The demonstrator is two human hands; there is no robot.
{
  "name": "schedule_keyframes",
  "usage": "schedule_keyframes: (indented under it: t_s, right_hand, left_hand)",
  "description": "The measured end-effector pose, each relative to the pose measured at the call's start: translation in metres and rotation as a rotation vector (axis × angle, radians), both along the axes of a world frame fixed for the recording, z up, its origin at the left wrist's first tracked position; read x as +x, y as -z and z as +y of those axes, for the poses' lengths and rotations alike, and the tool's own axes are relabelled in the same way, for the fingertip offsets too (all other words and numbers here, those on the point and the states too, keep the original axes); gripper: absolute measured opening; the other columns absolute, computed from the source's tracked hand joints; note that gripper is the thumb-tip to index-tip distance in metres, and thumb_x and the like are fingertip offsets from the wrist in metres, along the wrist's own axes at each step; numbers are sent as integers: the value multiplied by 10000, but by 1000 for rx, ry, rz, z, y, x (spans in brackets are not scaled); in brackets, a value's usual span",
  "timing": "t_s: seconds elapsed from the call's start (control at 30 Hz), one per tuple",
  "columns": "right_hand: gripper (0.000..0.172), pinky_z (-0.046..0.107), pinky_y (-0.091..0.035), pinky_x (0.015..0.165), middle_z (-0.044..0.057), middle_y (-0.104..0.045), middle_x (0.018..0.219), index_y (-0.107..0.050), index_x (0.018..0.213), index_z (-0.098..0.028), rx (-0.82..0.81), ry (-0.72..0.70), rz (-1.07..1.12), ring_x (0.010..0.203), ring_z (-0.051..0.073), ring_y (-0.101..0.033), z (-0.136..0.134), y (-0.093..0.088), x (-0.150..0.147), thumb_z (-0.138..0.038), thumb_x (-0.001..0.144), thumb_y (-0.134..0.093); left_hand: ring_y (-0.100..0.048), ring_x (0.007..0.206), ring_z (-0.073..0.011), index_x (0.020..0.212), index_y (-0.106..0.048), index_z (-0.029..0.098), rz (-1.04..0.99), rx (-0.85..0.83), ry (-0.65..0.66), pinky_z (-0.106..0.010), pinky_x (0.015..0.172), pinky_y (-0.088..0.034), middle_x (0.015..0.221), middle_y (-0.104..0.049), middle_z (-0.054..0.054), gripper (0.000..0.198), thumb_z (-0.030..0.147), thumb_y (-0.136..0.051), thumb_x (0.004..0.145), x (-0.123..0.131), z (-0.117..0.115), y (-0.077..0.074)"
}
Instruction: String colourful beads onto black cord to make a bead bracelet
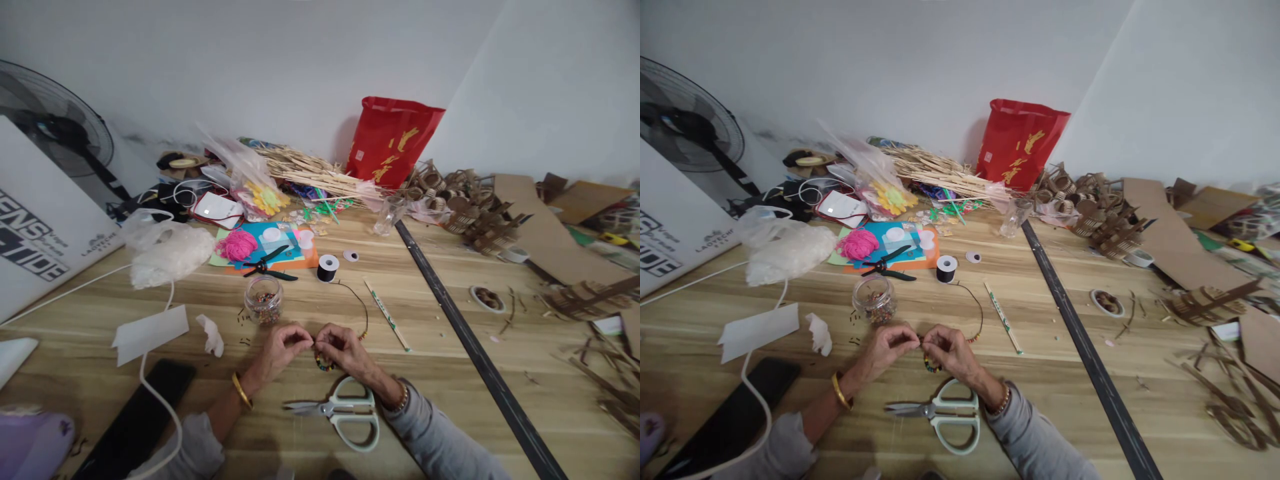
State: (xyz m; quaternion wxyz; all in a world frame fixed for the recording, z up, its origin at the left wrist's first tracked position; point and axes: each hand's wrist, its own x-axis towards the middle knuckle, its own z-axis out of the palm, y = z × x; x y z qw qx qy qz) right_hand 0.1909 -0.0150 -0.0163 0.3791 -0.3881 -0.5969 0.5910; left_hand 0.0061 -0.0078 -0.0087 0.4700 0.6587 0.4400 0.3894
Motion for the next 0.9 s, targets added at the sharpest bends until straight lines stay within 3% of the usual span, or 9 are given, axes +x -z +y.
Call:
schedule_keyframes:
  t_s: [0.23,0.6,0.9]
  right_hand:
    - [389,185,-316,448,-30,-479,593,-550,775,-147,61,68,-74,497,75,-401,2,5,2,-529,812,-612]
    - [379,187,-311,449,-33,-479,578,-545,758,-155,88,85,-79,497,80,-405,2,2,2,-525,820,-600]
    - [372,201,-303,466,-26,-479,594,-552,756,-155,96,98,-117,514,91,-402,3,4,3,-519,817,-602]
  left_hand:
    - [-605,646,-165,670,-672,151,103,102,-86,-252,634,-473,663,-680,-35,128,233,-630,760,-1,-1,2]
    - [-598,704,-160,745,-694,177,407,305,70,-247,665,-472,735,-656,-37,167,69,-573,786,5,-9,7]
    - [-607,795,-188,815,-687,171,604,391,113,-296,763,-476,802,-645,-48,154,114,-550,855,8,-12,3]
